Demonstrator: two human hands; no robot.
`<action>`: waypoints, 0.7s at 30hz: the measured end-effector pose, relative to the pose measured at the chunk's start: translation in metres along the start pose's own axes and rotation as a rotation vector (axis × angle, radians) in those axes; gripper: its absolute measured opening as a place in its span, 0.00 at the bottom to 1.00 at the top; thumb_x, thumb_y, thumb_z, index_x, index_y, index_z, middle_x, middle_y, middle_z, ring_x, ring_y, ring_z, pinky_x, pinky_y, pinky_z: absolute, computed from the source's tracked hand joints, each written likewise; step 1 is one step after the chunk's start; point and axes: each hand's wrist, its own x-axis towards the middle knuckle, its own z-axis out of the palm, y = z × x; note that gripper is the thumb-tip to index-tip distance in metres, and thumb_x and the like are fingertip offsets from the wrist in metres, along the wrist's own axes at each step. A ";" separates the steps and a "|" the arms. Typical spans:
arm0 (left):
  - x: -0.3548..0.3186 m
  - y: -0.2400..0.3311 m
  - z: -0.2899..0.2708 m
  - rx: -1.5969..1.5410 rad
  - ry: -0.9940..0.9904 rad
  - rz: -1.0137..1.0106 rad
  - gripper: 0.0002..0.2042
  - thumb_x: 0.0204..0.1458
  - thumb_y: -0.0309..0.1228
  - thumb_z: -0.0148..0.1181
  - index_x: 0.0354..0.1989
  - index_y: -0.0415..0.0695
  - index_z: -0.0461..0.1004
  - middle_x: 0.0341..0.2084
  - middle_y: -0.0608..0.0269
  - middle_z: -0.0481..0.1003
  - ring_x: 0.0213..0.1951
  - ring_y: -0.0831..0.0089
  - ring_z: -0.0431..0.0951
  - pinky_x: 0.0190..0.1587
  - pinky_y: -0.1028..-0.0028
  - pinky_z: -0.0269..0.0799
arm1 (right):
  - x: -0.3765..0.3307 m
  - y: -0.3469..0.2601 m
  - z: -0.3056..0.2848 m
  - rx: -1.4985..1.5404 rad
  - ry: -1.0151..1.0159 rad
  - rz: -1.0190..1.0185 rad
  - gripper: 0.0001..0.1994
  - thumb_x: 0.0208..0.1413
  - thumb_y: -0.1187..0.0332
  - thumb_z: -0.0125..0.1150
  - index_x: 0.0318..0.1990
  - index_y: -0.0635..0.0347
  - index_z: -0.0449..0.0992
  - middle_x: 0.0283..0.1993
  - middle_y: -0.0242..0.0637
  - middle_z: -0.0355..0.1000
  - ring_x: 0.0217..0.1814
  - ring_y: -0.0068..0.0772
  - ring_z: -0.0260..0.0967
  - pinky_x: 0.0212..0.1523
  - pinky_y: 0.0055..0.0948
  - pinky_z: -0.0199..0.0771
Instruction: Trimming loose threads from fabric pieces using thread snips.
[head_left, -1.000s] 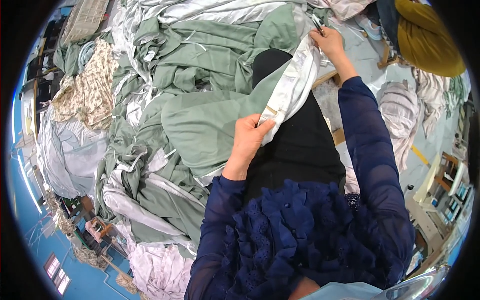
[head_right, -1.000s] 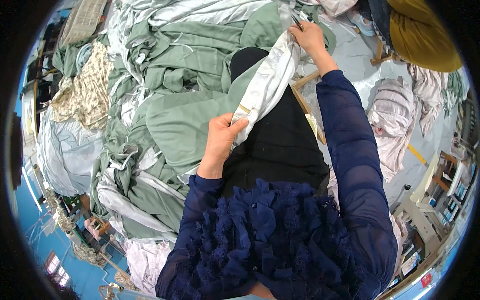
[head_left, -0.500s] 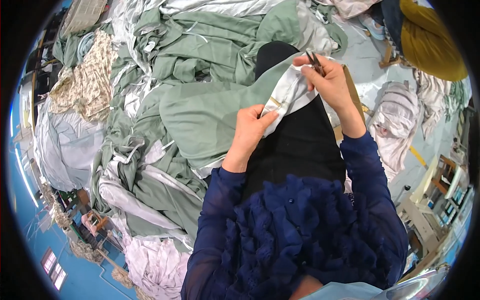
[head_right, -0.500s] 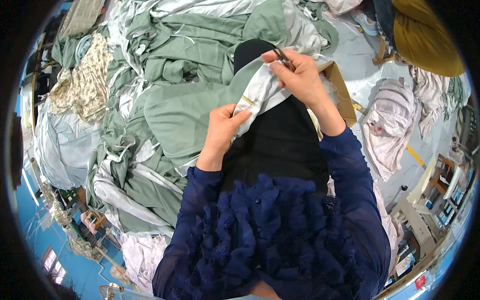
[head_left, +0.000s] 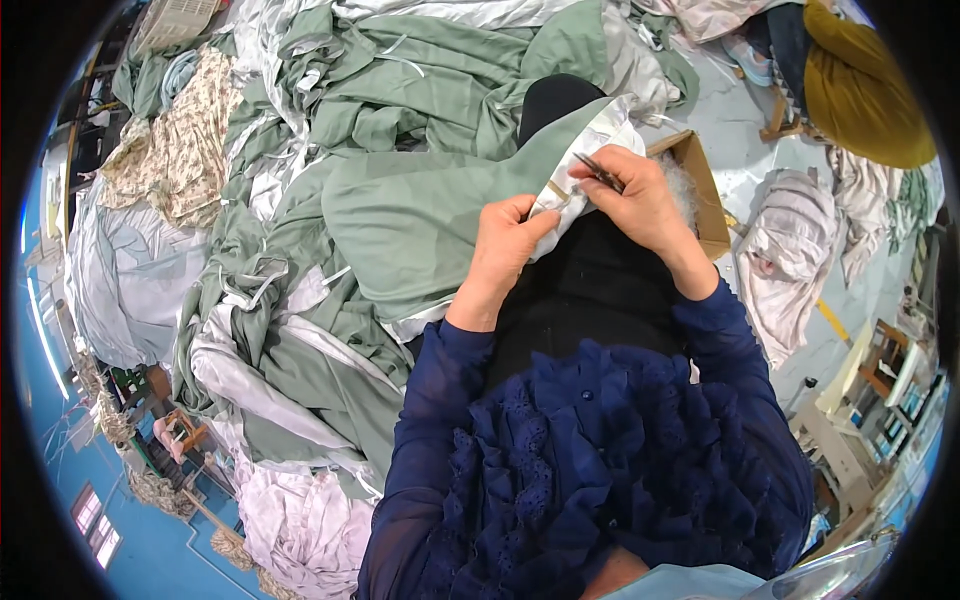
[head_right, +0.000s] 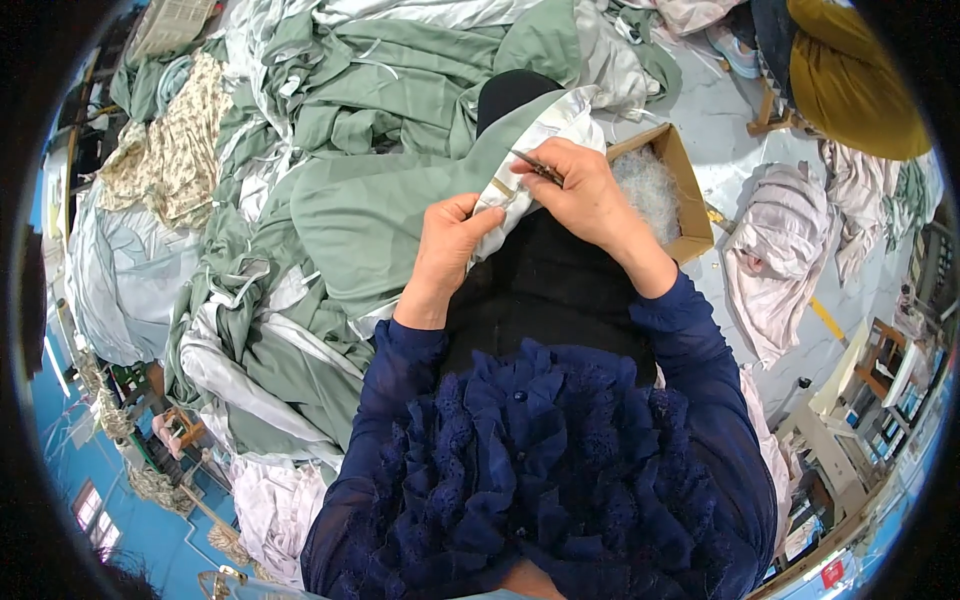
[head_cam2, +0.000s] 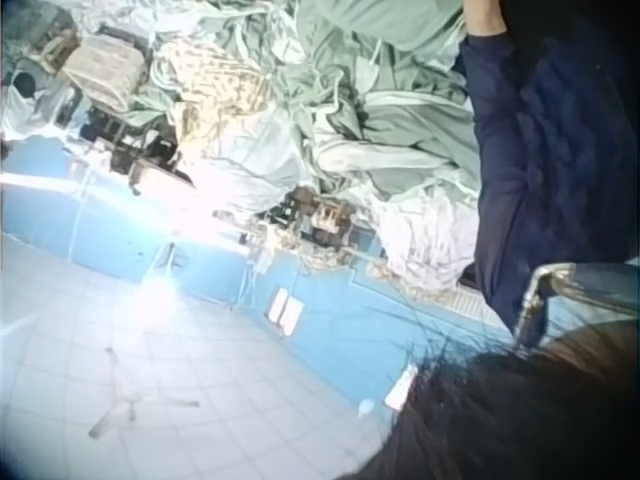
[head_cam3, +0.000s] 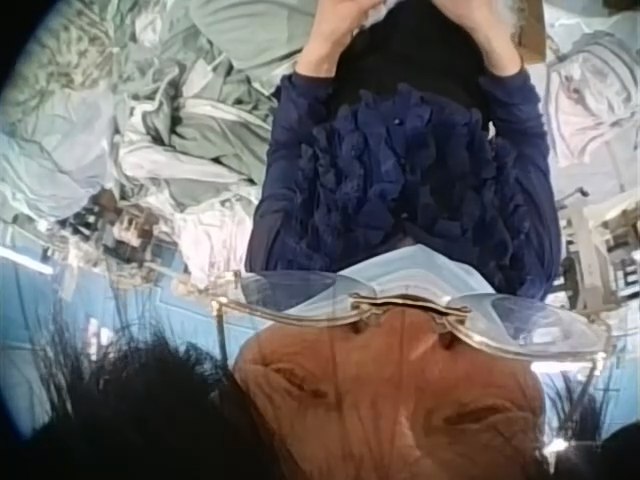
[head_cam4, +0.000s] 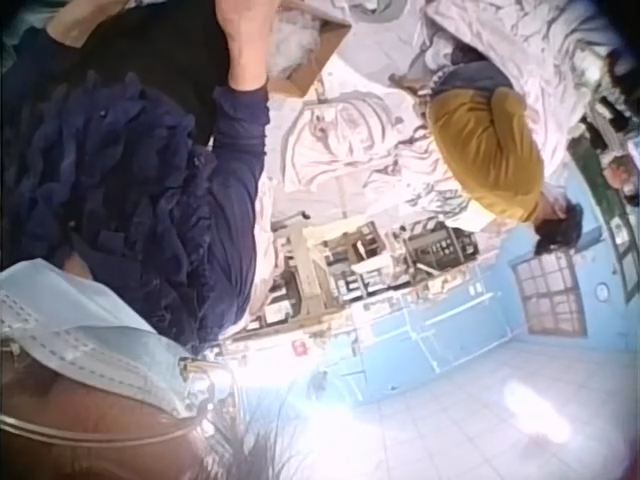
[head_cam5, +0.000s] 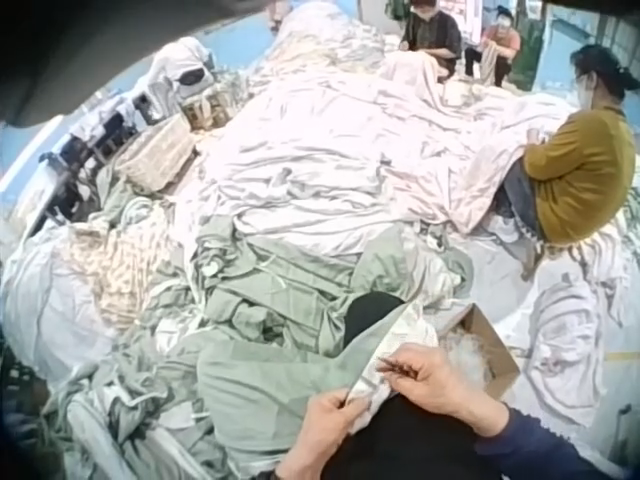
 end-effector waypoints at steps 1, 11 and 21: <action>0.001 0.000 -0.002 -0.017 -0.011 -0.004 0.05 0.51 0.25 0.62 0.31 0.35 0.79 0.21 0.73 0.73 0.21 0.88 0.66 0.22 0.81 0.56 | -0.002 -0.001 0.002 -0.087 -0.011 -0.034 0.07 0.53 0.78 0.61 0.40 0.66 0.80 0.31 0.31 0.70 0.26 0.20 0.63 0.30 0.22 0.64; 0.004 0.000 0.000 -0.177 -0.045 -0.054 0.08 0.54 0.25 0.62 0.40 0.35 0.79 0.28 0.70 0.78 0.26 0.86 0.72 0.28 0.83 0.65 | -0.017 -0.001 0.013 -0.154 0.117 -0.158 0.06 0.50 0.79 0.64 0.37 0.64 0.79 0.33 0.35 0.73 0.29 0.28 0.70 0.30 0.26 0.68; 0.003 -0.006 0.004 -0.047 -0.033 0.040 0.07 0.54 0.22 0.60 0.39 0.35 0.81 0.28 0.71 0.78 0.26 0.87 0.70 0.28 0.84 0.62 | -0.015 0.001 0.012 -0.383 -0.025 -0.277 0.10 0.44 0.79 0.64 0.37 0.60 0.75 0.34 0.40 0.71 0.32 0.45 0.73 0.33 0.37 0.73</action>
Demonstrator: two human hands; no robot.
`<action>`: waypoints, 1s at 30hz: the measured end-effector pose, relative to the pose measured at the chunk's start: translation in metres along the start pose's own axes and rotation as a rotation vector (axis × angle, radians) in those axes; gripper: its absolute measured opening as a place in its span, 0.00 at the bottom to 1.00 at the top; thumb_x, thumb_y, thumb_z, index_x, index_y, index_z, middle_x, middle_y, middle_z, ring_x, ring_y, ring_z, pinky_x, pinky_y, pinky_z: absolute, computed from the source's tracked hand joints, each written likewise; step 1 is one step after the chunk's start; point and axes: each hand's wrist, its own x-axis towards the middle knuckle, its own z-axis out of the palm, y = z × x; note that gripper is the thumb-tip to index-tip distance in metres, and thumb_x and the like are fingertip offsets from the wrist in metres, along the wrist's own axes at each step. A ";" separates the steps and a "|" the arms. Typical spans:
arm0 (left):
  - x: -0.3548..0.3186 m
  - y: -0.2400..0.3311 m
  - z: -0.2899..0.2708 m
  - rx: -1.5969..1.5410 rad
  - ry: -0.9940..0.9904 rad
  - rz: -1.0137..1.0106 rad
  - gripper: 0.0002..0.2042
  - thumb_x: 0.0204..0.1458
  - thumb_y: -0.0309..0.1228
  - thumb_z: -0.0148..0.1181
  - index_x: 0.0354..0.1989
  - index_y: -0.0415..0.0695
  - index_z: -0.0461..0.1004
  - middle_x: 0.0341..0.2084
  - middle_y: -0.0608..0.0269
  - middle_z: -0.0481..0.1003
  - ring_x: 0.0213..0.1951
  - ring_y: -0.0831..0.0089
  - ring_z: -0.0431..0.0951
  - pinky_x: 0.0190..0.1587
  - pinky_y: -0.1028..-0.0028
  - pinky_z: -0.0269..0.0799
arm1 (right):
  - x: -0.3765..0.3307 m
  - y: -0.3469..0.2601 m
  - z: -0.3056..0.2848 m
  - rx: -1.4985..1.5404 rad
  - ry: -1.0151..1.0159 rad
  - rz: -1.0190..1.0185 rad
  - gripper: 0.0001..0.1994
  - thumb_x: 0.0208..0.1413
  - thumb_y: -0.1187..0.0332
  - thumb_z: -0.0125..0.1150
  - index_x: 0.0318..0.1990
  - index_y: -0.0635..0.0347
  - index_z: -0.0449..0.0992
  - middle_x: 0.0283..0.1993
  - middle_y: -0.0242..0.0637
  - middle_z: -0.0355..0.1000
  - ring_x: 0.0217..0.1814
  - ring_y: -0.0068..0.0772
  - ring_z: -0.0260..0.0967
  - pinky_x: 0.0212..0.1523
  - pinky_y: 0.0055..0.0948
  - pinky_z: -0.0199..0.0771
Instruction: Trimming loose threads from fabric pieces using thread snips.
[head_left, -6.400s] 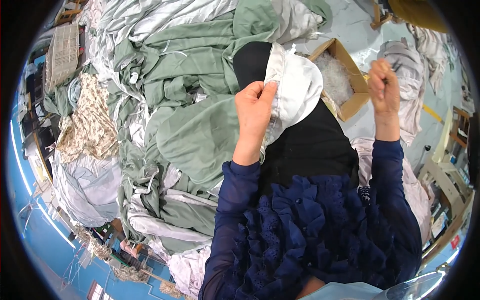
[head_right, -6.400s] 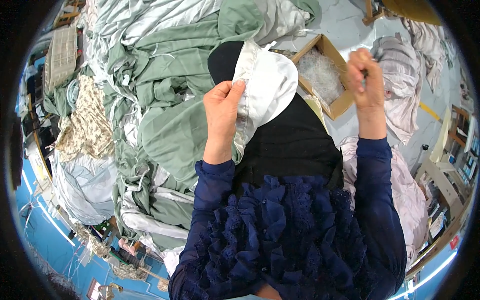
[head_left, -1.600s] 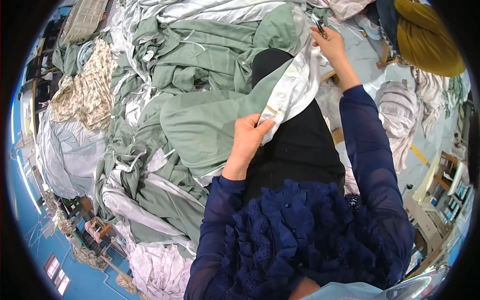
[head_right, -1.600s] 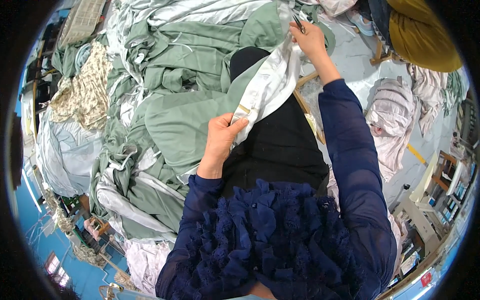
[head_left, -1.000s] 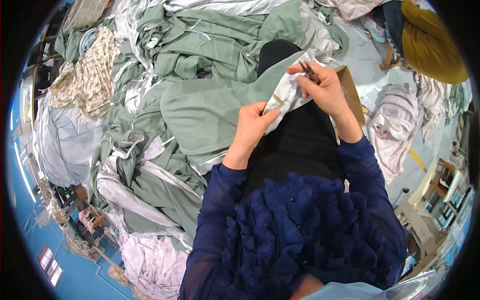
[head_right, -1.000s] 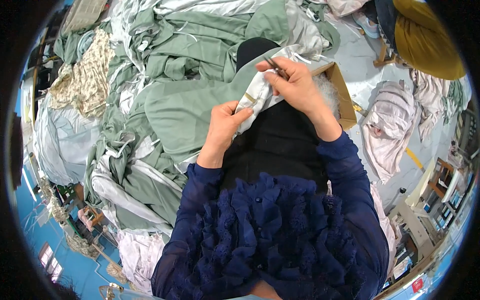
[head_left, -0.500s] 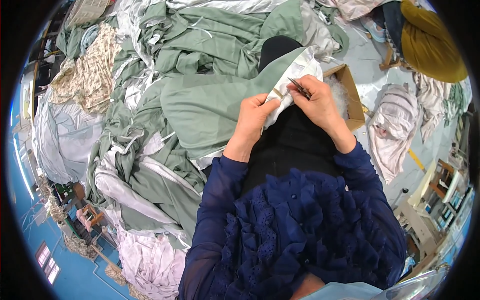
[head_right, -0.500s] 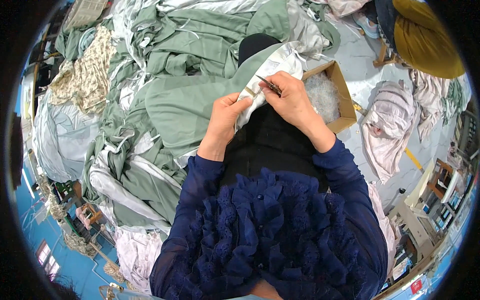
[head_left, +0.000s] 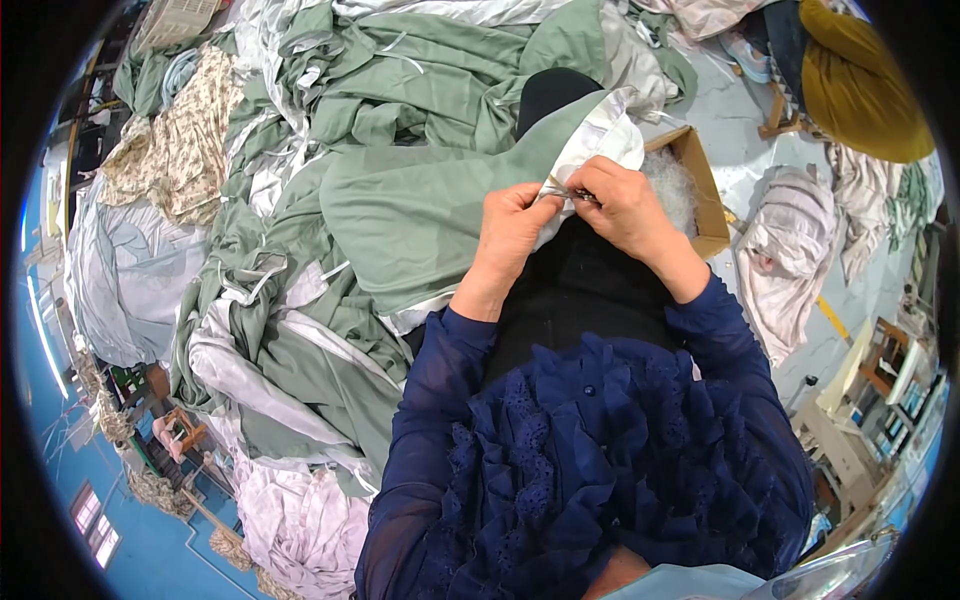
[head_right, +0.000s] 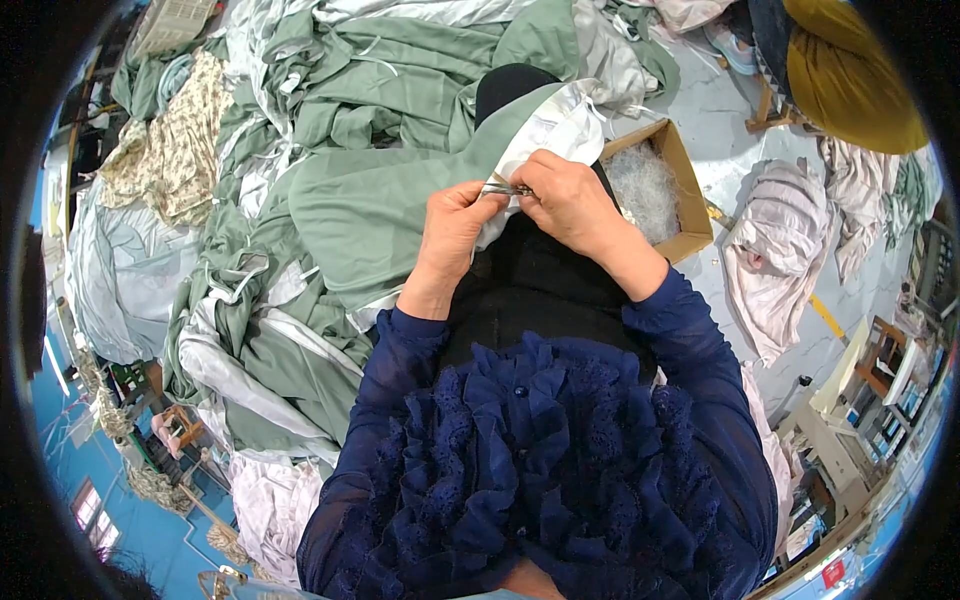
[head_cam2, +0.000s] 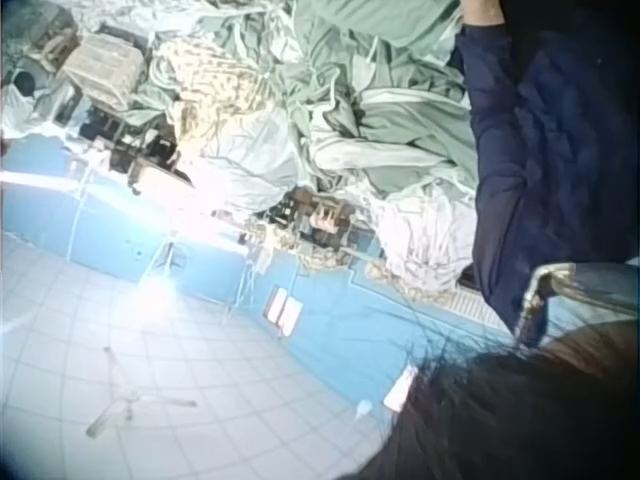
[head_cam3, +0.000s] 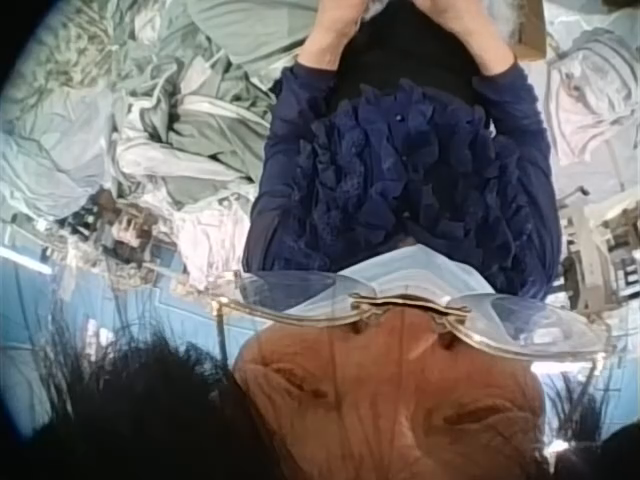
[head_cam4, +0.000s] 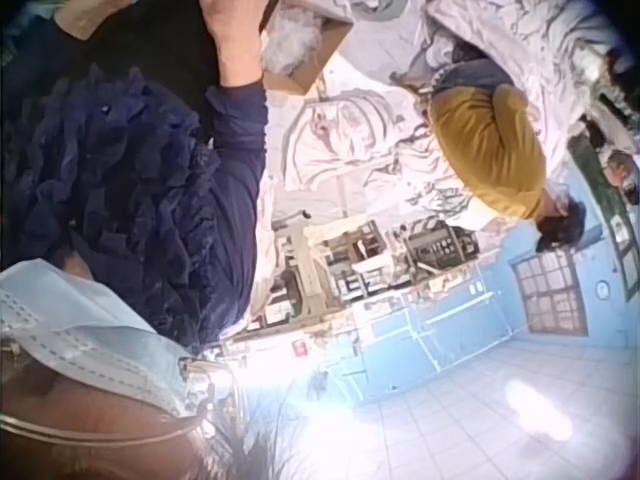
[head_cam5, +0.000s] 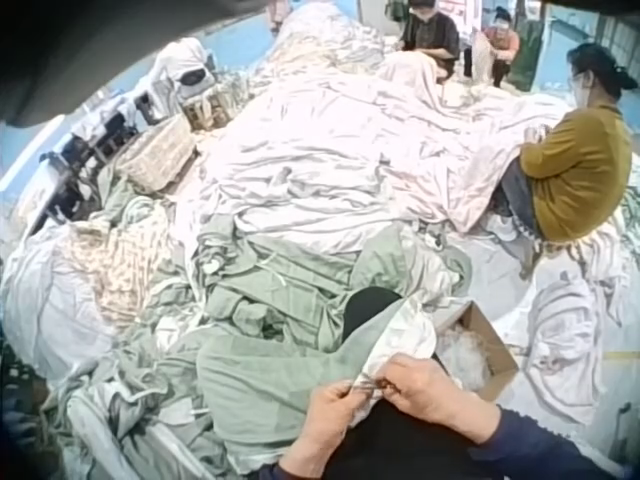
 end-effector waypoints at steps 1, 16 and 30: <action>0.001 -0.003 -0.001 0.065 0.003 0.045 0.07 0.54 0.22 0.60 0.39 0.35 0.81 0.28 0.71 0.78 0.26 0.88 0.70 0.28 0.84 0.62 | 0.000 0.000 0.000 -0.003 -0.022 0.003 0.10 0.44 0.77 0.64 0.36 0.59 0.74 0.34 0.41 0.70 0.34 0.48 0.73 0.33 0.41 0.74; 0.001 0.002 0.008 0.046 0.020 -0.010 0.07 0.54 0.27 0.63 0.35 0.35 0.80 0.24 0.72 0.76 0.22 0.88 0.69 0.24 0.83 0.60 | -0.012 0.013 0.003 0.111 0.262 0.160 0.07 0.45 0.78 0.67 0.32 0.64 0.74 0.26 0.35 0.70 0.23 0.24 0.64 0.24 0.25 0.63; 0.007 0.001 0.020 -0.054 0.026 -0.031 0.06 0.53 0.27 0.62 0.31 0.36 0.80 0.21 0.75 0.74 0.21 0.90 0.66 0.22 0.83 0.57 | -0.012 0.003 0.005 0.122 0.175 0.248 0.06 0.46 0.75 0.67 0.33 0.67 0.78 0.29 0.44 0.76 0.29 0.38 0.76 0.29 0.31 0.73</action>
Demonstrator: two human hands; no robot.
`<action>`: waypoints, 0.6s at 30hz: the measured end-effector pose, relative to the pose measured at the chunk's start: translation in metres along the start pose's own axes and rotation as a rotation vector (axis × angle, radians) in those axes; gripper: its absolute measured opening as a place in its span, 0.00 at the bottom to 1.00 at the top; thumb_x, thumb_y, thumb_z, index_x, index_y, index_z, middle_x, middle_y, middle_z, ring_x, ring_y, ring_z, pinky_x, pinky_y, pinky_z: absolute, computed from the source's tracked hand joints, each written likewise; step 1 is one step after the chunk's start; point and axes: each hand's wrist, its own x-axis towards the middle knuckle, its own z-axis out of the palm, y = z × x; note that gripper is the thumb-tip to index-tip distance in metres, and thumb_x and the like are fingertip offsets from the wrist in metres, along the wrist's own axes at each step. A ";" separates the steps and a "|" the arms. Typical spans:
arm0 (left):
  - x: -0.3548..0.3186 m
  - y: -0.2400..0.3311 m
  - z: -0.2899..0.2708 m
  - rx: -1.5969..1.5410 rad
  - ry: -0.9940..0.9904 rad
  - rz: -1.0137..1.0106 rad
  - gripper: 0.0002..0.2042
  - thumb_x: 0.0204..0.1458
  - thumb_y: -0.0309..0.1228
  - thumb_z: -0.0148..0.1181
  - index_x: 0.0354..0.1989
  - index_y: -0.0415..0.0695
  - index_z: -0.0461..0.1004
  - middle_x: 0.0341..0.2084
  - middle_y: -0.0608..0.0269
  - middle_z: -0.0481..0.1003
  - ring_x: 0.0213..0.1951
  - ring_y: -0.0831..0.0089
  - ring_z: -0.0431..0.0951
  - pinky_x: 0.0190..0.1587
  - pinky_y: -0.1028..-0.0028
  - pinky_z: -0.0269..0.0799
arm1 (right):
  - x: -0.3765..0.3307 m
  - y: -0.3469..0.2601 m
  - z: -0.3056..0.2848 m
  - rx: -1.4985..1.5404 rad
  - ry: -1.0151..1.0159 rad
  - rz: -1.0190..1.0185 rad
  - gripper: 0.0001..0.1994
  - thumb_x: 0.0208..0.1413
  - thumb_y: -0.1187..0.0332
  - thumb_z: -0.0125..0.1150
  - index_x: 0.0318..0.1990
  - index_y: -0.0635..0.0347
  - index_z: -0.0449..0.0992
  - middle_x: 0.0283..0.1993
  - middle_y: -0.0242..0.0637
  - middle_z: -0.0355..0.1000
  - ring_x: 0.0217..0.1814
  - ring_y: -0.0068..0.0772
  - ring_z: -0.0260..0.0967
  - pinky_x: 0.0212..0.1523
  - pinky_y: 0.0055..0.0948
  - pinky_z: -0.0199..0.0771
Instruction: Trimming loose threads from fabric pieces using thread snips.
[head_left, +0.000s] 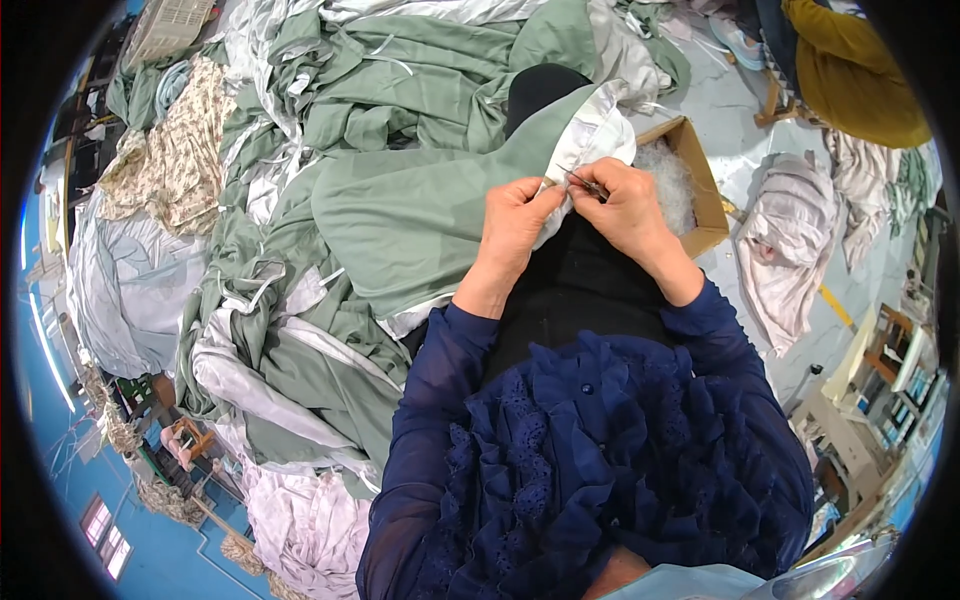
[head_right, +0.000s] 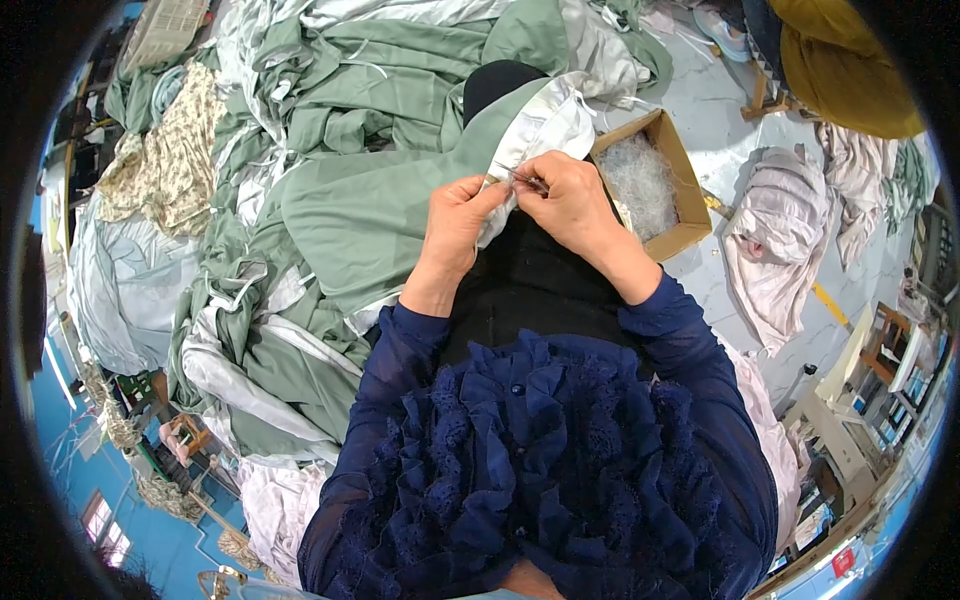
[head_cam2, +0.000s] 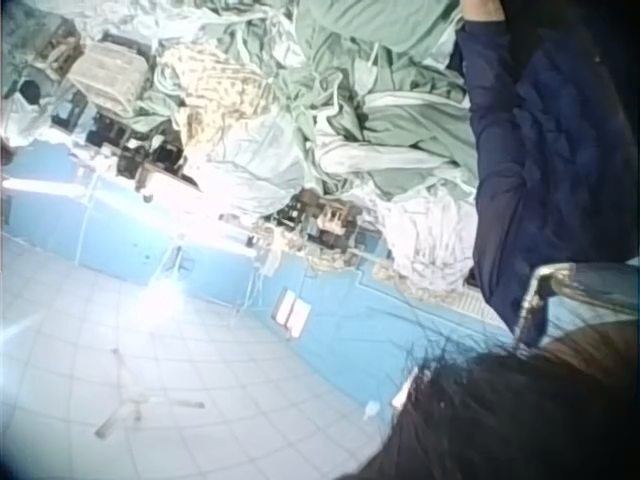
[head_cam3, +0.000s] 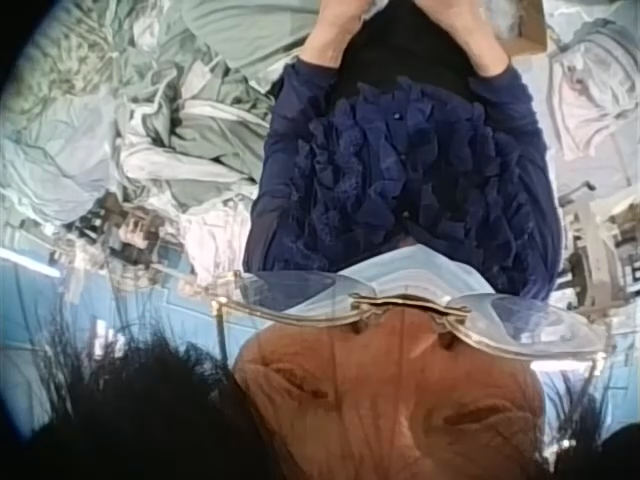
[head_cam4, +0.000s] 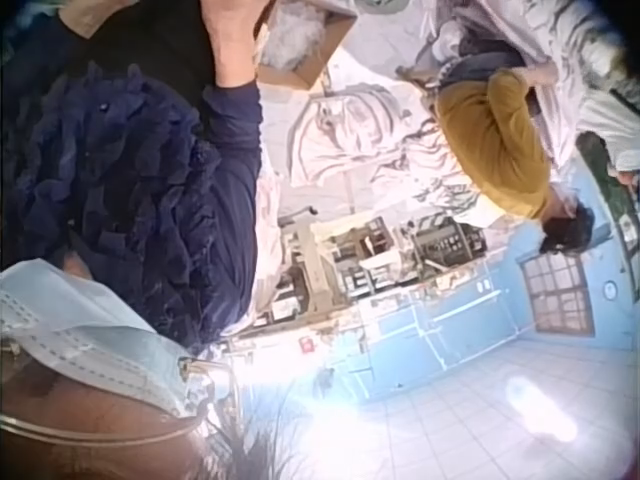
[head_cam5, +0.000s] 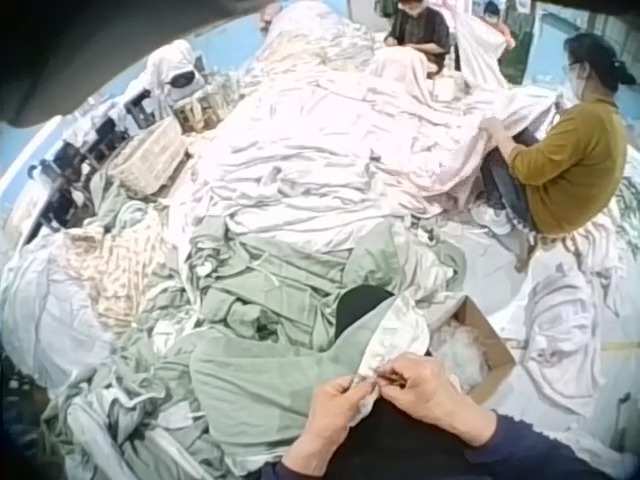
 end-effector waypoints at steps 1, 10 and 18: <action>-0.001 0.000 0.001 0.025 0.000 0.029 0.06 0.53 0.27 0.62 0.30 0.36 0.80 0.21 0.76 0.73 0.21 0.90 0.65 0.22 0.83 0.56 | 0.000 0.000 0.001 -0.011 0.001 0.012 0.06 0.46 0.75 0.66 0.32 0.67 0.78 0.29 0.44 0.75 0.29 0.40 0.75 0.29 0.32 0.74; -0.002 -0.002 0.002 0.132 0.002 0.081 0.08 0.53 0.27 0.62 0.25 0.37 0.77 0.18 0.78 0.68 0.21 0.90 0.61 0.22 0.82 0.53 | -0.004 0.009 0.009 -0.079 0.084 -0.082 0.07 0.41 0.77 0.66 0.29 0.64 0.73 0.28 0.43 0.73 0.27 0.43 0.73 0.28 0.36 0.73; -0.002 -0.002 0.000 0.070 0.002 0.028 0.07 0.53 0.27 0.63 0.24 0.39 0.77 0.19 0.77 0.70 0.21 0.89 0.63 0.22 0.81 0.55 | -0.004 0.016 -0.001 -0.009 0.253 -0.031 0.06 0.47 0.77 0.66 0.31 0.63 0.74 0.22 0.33 0.69 0.21 0.18 0.64 0.22 0.23 0.63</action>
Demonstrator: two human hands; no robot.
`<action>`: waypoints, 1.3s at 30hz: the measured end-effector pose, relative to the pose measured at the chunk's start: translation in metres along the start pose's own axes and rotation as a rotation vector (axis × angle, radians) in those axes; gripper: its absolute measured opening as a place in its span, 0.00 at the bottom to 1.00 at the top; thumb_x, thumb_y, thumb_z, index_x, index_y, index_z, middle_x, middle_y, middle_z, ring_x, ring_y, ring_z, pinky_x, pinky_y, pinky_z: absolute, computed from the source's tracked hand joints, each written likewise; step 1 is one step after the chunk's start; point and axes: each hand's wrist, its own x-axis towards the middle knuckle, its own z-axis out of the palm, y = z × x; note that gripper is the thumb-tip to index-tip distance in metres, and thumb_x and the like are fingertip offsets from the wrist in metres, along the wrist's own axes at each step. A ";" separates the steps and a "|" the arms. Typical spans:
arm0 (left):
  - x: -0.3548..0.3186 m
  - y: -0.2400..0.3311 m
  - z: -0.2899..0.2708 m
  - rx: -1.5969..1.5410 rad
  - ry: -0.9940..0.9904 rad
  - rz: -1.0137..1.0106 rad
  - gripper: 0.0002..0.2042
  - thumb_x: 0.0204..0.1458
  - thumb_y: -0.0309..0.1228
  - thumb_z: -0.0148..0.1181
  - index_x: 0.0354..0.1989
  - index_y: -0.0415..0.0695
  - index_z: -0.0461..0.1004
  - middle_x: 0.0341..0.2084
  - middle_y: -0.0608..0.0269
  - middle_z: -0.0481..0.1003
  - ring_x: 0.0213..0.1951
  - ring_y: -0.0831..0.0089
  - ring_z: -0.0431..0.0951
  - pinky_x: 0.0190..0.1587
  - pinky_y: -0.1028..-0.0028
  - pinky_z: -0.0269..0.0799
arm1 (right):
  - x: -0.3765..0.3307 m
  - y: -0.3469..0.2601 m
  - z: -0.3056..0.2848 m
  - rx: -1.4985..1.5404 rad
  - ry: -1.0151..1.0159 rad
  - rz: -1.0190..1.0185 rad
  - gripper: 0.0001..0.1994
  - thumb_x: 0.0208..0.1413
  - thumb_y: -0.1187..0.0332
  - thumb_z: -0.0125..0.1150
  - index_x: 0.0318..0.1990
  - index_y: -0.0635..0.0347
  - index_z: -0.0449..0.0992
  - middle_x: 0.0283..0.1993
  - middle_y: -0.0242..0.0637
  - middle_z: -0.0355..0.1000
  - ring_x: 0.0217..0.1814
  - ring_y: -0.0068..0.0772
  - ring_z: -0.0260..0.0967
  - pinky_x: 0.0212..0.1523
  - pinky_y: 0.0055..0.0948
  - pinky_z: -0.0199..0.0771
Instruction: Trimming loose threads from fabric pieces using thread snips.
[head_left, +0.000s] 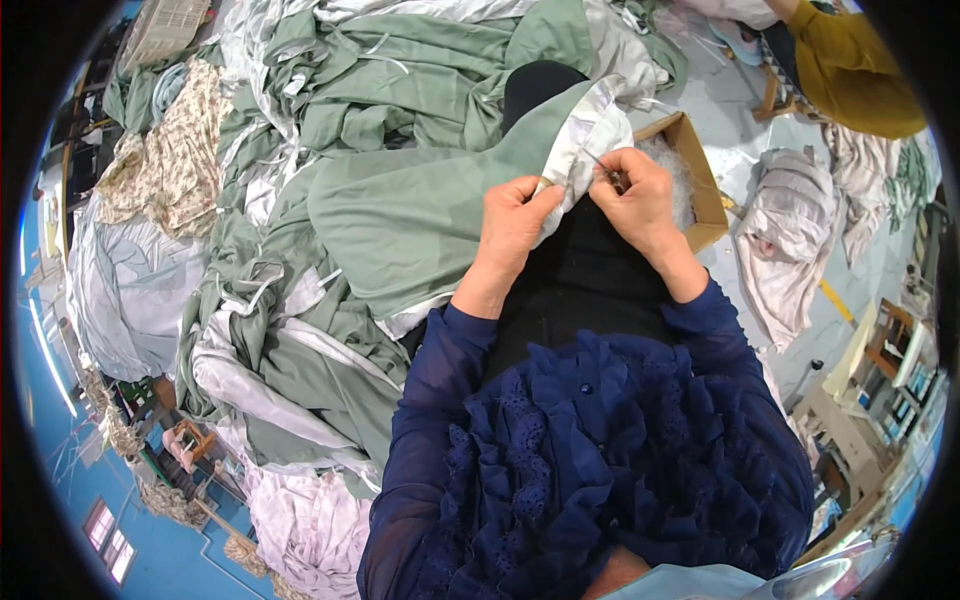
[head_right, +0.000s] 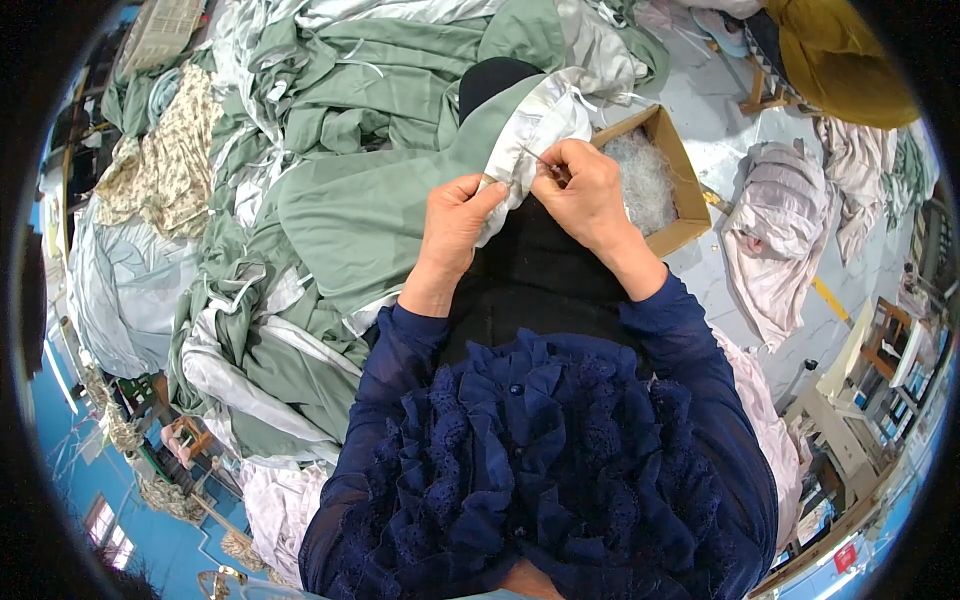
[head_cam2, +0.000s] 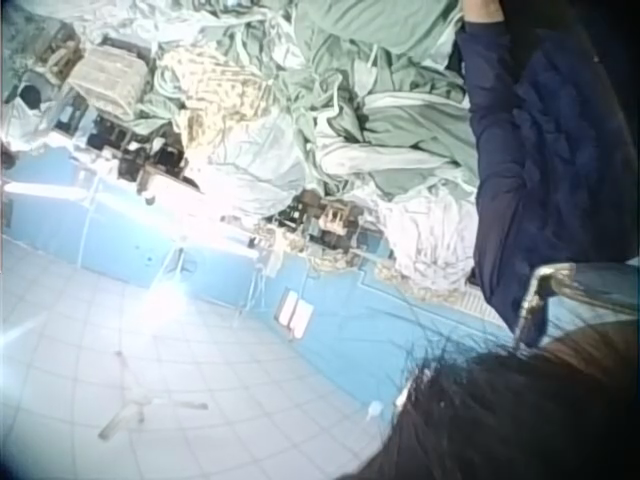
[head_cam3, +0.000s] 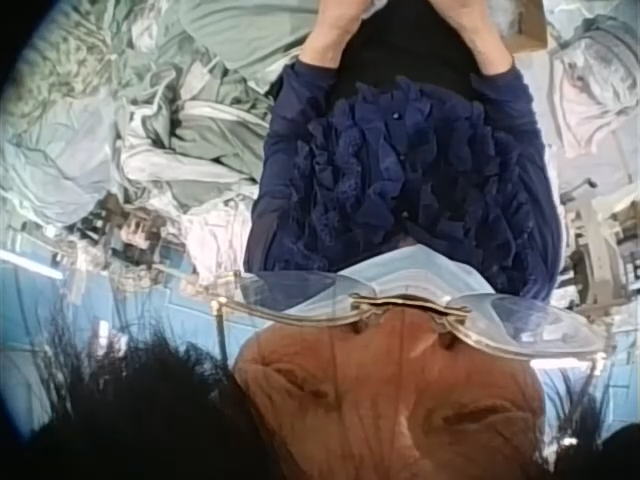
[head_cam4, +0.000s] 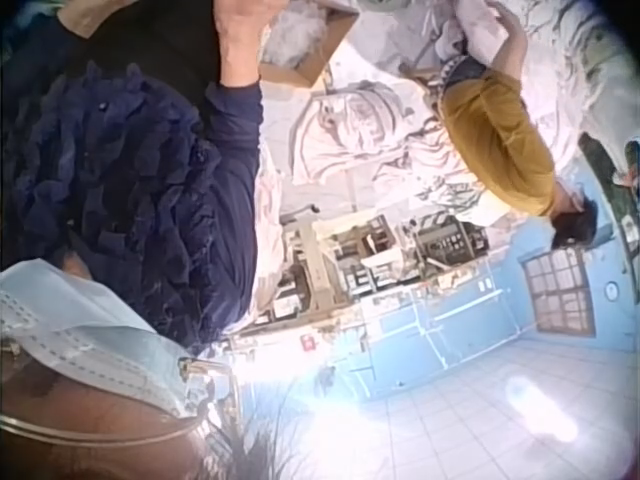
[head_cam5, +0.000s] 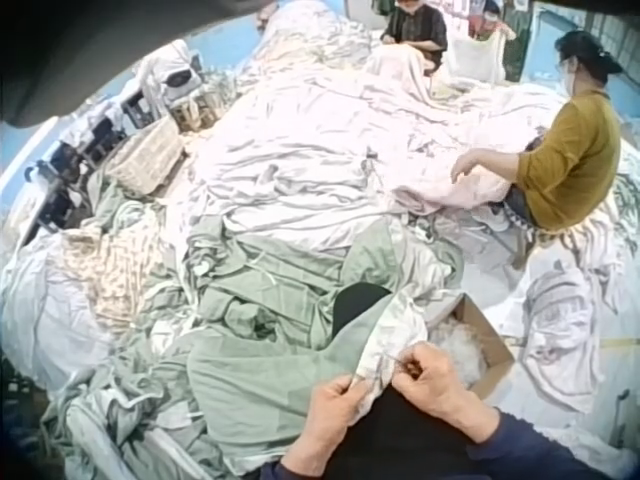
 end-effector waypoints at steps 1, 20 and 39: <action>0.001 -0.002 0.000 -0.008 0.004 0.009 0.07 0.53 0.26 0.63 0.24 0.39 0.77 0.19 0.78 0.70 0.21 0.89 0.63 0.22 0.81 0.55 | 0.000 0.000 -0.003 -0.001 0.001 0.001 0.06 0.47 0.77 0.66 0.31 0.63 0.74 0.22 0.33 0.69 0.21 0.18 0.64 0.22 0.23 0.63; 0.013 -0.002 -0.002 -0.196 0.010 -0.106 0.06 0.56 0.25 0.61 0.36 0.35 0.79 0.29 0.69 0.78 0.30 0.84 0.73 0.33 0.81 0.68 | -0.007 -0.010 -0.010 0.065 -0.118 0.072 0.08 0.51 0.79 0.65 0.40 0.63 0.80 0.33 0.34 0.74 0.29 0.20 0.70 0.30 0.21 0.68; 0.021 0.000 0.007 -0.126 0.047 -0.022 0.07 0.56 0.25 0.61 0.36 0.32 0.79 0.28 0.66 0.78 0.29 0.83 0.74 0.33 0.82 0.69 | 0.010 -0.004 0.007 -0.117 -0.199 -0.107 0.08 0.44 0.79 0.66 0.35 0.65 0.78 0.31 0.41 0.74 0.30 0.41 0.74 0.30 0.33 0.72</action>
